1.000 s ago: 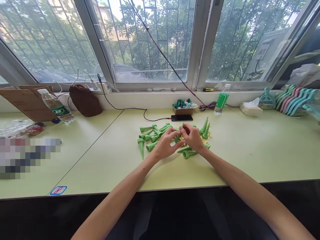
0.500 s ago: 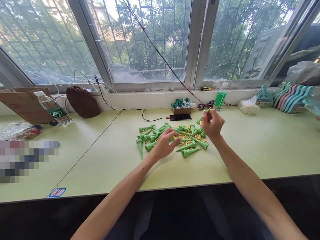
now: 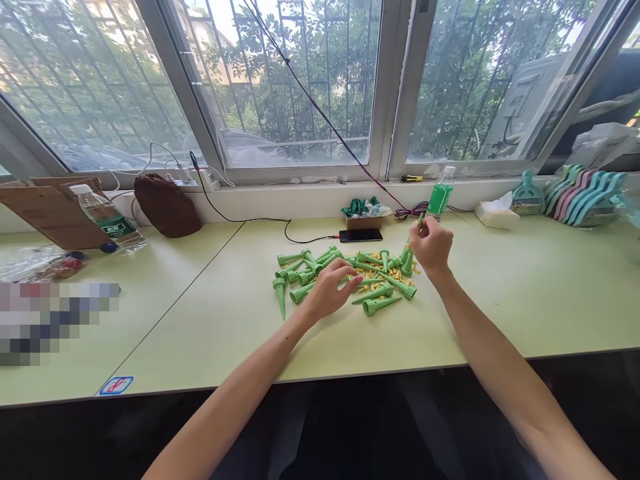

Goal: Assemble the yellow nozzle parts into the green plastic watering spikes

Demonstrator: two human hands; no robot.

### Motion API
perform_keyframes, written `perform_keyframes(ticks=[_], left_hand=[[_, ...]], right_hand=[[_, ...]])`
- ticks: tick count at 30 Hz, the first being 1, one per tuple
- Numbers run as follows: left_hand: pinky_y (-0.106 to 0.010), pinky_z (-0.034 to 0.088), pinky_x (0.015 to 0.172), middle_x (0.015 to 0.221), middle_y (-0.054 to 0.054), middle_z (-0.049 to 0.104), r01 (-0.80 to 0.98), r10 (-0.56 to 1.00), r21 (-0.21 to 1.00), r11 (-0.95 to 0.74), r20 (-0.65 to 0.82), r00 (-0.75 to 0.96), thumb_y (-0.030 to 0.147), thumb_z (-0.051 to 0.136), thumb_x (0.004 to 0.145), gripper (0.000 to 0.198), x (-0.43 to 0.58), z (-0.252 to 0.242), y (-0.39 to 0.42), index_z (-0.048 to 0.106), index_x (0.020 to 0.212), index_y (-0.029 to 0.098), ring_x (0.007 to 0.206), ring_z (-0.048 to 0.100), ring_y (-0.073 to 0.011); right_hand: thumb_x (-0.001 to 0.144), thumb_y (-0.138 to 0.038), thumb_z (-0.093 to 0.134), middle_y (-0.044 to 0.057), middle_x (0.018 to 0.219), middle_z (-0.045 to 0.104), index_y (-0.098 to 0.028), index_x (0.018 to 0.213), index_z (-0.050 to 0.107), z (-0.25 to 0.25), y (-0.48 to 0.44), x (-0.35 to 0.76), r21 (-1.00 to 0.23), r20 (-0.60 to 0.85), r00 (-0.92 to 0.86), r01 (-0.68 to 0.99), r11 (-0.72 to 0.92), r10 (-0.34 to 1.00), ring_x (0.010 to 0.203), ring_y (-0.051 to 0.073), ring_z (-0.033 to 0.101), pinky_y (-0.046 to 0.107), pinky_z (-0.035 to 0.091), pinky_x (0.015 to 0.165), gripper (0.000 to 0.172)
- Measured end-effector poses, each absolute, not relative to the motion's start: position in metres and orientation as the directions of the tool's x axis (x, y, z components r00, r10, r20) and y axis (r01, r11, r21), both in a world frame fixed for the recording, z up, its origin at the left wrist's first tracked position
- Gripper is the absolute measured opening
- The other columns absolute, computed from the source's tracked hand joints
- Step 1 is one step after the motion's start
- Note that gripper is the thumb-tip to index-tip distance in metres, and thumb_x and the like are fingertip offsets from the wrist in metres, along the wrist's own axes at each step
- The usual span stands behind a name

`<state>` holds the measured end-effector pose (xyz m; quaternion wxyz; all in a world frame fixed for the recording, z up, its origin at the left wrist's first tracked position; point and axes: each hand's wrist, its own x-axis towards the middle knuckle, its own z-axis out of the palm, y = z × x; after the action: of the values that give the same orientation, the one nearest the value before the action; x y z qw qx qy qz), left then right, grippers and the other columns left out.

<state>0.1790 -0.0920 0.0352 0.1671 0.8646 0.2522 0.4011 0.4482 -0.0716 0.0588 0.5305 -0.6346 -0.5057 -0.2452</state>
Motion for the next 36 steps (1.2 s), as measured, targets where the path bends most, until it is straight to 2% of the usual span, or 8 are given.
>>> perform_keyframes(ticks=[4,11,21,29,36], left_hand=[[-0.032,0.049,0.076,0.093,-0.007,0.060,0.304,0.561,0.478,-0.824,0.618,0.550,0.038,0.052,0.094,0.024,0.179,0.035,-0.091,0.066,0.090,0.018,0.083,0.058,-0.0158],[-0.031,0.049,0.075,0.092,-0.007,0.060,0.308,0.560,0.473,-0.825,0.613,0.558,0.037,0.052,0.095,0.025,0.178,0.035,-0.092,0.067,0.088,0.018,0.082,0.058,-0.0153],[-0.032,0.049,0.075,0.091,-0.006,0.061,0.328,0.572,0.473,-0.818,0.600,0.560,0.039,0.052,0.094,0.027,0.178,0.035,-0.092,0.068,0.086,0.018,0.083,0.058,-0.0156],[-0.032,0.049,0.073,0.090,-0.007,0.061,0.333,0.570,0.468,-0.819,0.598,0.563,0.040,0.052,0.094,0.028,0.177,0.033,-0.092,0.068,0.086,0.018,0.081,0.058,-0.0159],[-0.032,0.048,0.074,0.089,-0.006,0.061,0.340,0.579,0.474,-0.813,0.584,0.570,0.039,0.051,0.095,0.029,0.178,0.035,-0.092,0.068,0.085,0.018,0.082,0.058,-0.0156]], right_hand=[[0.076,-0.027,0.053,-0.001,0.054,0.048,-0.021,0.063,0.046,0.059,-0.074,0.444,-0.450,0.812,0.409,0.893,0.000,0.417,0.051,0.014,0.037,0.027,0.025,0.054,0.016],[0.077,-0.026,0.051,0.000,0.055,0.048,-0.020,0.062,0.047,0.061,-0.076,0.443,-0.441,0.814,0.417,0.897,-0.038,0.404,0.052,0.014,0.038,0.027,0.024,0.056,0.017],[0.079,-0.027,0.054,0.002,0.058,0.053,-0.018,0.063,0.057,0.060,-0.077,0.434,-0.452,0.714,0.451,0.881,-0.139,0.536,0.054,0.014,0.038,0.027,0.019,0.056,0.018],[0.086,-0.036,0.051,0.002,0.059,0.052,-0.017,0.064,0.056,0.060,-0.078,0.433,-0.464,0.735,0.460,0.877,-0.125,0.497,0.053,0.013,0.034,0.027,0.018,0.056,0.029],[0.086,-0.030,0.050,0.001,0.057,0.049,-0.018,0.062,0.053,0.060,-0.076,0.434,-0.471,0.738,0.474,0.872,-0.135,0.481,0.052,0.012,0.030,0.028,0.016,0.055,0.027]])
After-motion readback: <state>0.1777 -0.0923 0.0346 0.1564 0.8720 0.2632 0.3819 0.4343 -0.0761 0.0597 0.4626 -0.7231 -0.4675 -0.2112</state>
